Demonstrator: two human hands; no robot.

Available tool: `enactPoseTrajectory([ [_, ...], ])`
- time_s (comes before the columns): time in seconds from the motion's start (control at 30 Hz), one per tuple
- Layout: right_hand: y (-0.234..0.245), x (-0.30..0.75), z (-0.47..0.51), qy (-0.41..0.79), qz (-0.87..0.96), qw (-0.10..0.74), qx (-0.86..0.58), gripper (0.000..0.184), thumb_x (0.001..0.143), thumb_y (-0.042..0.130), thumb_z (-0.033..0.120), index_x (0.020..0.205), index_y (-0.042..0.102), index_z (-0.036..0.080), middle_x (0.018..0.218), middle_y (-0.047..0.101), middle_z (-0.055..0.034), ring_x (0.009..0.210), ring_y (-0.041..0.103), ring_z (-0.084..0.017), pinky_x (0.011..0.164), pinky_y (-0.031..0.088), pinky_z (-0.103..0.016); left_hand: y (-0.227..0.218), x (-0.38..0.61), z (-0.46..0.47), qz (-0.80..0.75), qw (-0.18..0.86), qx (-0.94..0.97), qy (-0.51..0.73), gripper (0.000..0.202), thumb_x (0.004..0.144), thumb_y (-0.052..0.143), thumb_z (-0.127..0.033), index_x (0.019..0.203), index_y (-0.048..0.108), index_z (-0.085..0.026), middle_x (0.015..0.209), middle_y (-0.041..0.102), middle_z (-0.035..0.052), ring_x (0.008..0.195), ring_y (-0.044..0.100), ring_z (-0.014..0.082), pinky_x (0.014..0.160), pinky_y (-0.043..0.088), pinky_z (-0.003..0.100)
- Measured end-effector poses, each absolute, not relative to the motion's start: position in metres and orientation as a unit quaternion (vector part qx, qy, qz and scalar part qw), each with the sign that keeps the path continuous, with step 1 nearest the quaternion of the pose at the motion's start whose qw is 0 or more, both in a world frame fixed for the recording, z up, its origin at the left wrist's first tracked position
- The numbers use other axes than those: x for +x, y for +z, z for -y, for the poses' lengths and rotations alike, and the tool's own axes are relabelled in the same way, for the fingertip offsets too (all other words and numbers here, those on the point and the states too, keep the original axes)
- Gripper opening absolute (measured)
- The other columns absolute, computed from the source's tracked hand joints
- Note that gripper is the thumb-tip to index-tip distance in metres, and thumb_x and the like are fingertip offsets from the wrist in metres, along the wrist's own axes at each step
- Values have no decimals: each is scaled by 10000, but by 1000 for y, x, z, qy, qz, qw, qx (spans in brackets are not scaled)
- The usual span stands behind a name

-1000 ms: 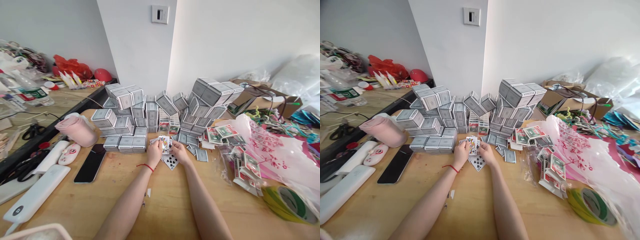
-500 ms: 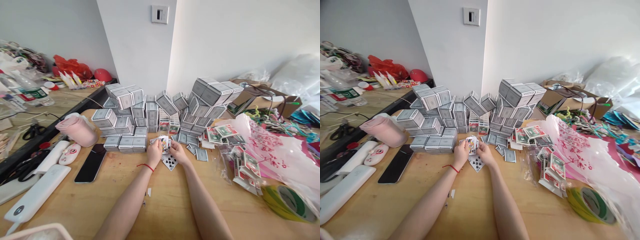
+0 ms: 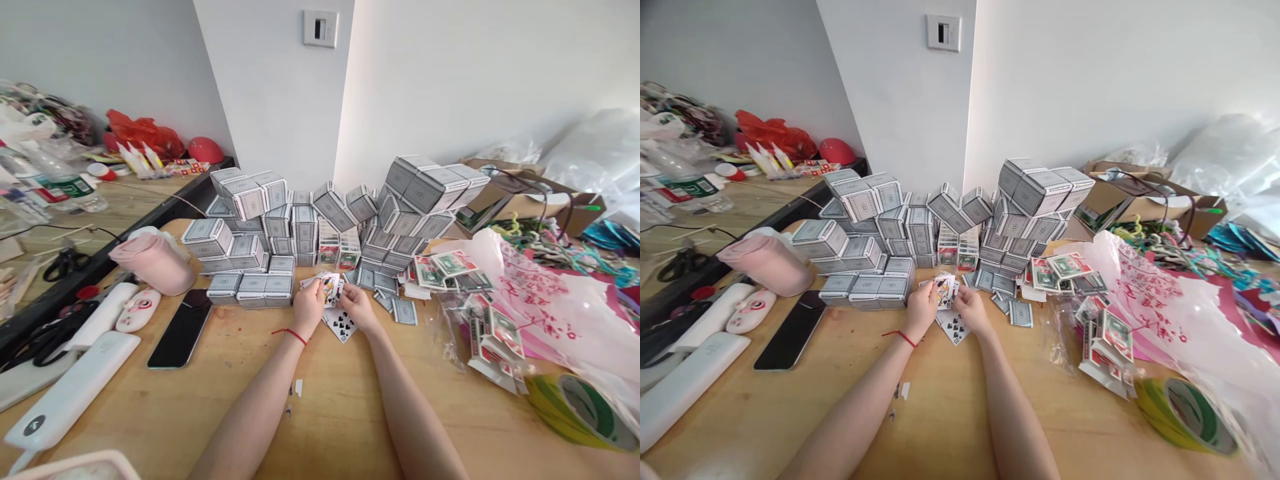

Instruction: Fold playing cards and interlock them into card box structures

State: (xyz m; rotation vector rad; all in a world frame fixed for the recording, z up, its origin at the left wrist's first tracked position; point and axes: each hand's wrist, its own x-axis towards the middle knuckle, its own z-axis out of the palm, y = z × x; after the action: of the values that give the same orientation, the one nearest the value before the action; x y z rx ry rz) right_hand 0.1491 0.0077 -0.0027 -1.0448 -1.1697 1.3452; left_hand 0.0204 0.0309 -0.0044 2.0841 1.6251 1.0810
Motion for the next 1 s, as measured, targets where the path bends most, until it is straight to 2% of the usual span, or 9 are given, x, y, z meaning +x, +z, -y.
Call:
enactPoseTrajectory([
  [0.17, -6, 150, -10, 555, 473, 525, -439, 266, 658, 604, 314, 894, 617, 191, 657, 626, 0, 544, 535, -135, 520, 419, -237, -3, 21, -28, -568, 112, 728, 367, 340, 867, 334, -319, 642, 543, -174, 527, 527, 41, 475, 437, 127, 493, 168, 261],
  [0.3, -10, 147, -12, 548, 465, 538, -440, 271, 684, 573, 333, 921, 606, 207, 753, 649, -16, 643, 581, -171, 625, 460, -287, -4, 21, -28, -577, 104, 727, 358, 340, 871, 322, -320, 649, 534, -174, 528, 527, 44, 467, 443, 131, 487, 166, 262],
  [0.4, -14, 144, -14, 521, 472, 549, -451, 269, 706, 536, 329, 938, 596, 206, 794, 653, -27, 666, 592, -183, 625, 461, -291, -6, 21, -28, -574, 98, 734, 349, 303, 867, 328, -298, 686, 536, -173, 550, 537, 50, 482, 462, 141, 488, 175, 265],
  [0.5, -15, 141, -15, 448, 490, 556, -500, 277, 721, 506, 325, 955, 584, 199, 780, 657, -41, 654, 593, -190, 602, 453, -284, -8, 23, -27, -545, 100, 758, 344, 241, 856, 333, -235, 735, 531, -169, 570, 544, 59, 516, 490, 158, 492, 199, 271],
  [0.57, -13, 138, -13, 358, 507, 542, -567, 266, 736, 483, 320, 948, 582, 194, 747, 657, -49, 649, 589, -191, 601, 442, -280, -10, 24, -26, -518, 108, 772, 351, 205, 841, 338, -193, 774, 529, -163, 583, 549, 62, 542, 507, 170, 497, 230, 271],
  [0.67, -8, 132, -9, 192, 529, 471, -679, 268, 772, 421, 301, 954, 574, 177, 733, 653, -64, 650, 586, -198, 607, 421, -284, -11, 26, -23, -487, 104, 792, 353, 189, 829, 344, -173, 862, 528, -153, 632, 570, 63, 594, 534, 186, 519, 292, 270],
  [0.73, -6, 128, -7, 124, 530, 432, -719, 287, 791, 385, 283, 986, 554, 157, 774, 655, -86, 677, 597, -207, 614, 416, -287, -10, 26, -22, -477, 80, 804, 346, 203, 829, 342, -170, 917, 524, -152, 671, 585, 62, 643, 551, 191, 549, 332, 272],
  [0.83, -6, 126, -7, 104, 542, 430, -714, 264, 801, 376, 274, 980, 533, 160, 824, 657, -95, 735, 611, -208, 628, 422, -277, -9, 26, -22, -485, 30, 801, 349, 212, 834, 336, -159, 914, 532, -157, 692, 592, 59, 688, 561, 187, 590, 361, 275],
  [1.0, -12, 134, -10, 131, 578, 454, -665, 218, 820, 355, 281, 917, 528, 192, 769, 654, -61, 691, 613, -185, 613, 427, -258, -8, 24, -25, -529, 1, 767, 364, 221, 848, 331, -173, 754, 531, -159, 648, 582, 53, 639, 546, 170, 575, 351, 268],
])
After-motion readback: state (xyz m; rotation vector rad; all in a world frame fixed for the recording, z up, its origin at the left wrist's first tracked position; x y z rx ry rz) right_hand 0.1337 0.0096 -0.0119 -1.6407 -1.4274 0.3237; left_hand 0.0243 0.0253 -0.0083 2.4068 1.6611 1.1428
